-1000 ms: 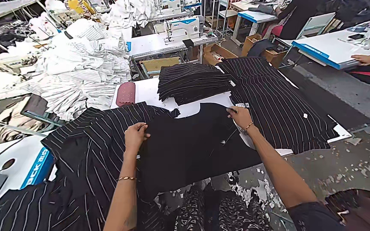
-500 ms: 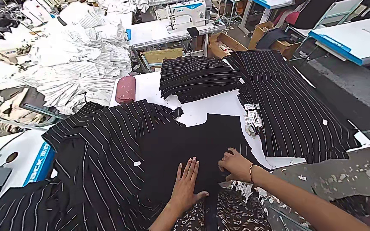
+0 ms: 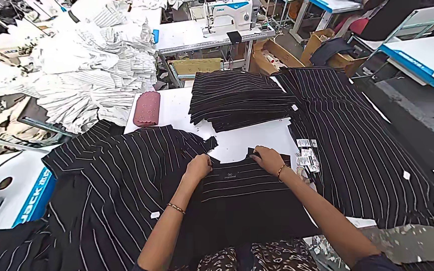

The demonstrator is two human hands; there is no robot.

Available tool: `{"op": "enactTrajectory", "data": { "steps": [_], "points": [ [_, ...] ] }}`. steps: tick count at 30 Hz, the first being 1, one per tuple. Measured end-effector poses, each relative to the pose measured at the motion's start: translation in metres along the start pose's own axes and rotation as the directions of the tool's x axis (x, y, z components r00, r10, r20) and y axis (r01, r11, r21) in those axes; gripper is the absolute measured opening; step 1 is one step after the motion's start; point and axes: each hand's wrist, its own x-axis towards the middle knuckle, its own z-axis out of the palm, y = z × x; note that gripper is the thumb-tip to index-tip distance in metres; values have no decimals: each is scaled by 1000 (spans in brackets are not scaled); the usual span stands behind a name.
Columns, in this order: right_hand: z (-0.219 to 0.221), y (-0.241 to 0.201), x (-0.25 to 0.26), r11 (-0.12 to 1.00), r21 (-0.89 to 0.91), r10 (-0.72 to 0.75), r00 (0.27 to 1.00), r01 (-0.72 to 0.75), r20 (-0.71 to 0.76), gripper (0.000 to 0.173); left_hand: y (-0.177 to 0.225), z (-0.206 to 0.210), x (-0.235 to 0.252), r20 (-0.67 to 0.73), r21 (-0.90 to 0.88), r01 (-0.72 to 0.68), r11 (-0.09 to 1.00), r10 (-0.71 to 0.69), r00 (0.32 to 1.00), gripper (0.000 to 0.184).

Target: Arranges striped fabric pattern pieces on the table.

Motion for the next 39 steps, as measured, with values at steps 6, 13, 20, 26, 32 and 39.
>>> {"op": "enactTrajectory", "data": {
  "steps": [6,13,20,26,32,39],
  "points": [
    [16,19,34,986,-81,-162,946,145,-280,49,31,21,-13,-362,57,-117,991,130,923,29],
    [13,20,49,984,-88,-179,918,158,-353,47,46,163,-22,-551,250,-444,860,504,666,62],
    [63,-14,-42,958,68,-214,853,278,-477,37,45,161,-4,-642,239,-352,905,419,641,64],
    [110,12,-111,968,-104,-248,929,227,-276,82,46,163,-1,-655,273,-321,907,420,628,65],
    [72,50,-64,997,-59,24,949,-44,-314,100,45,164,2,-642,273,-312,910,414,646,66],
    [46,44,-57,941,59,338,902,-335,-268,106,46,162,1,-646,266,-319,910,414,641,66]
  ]
}}
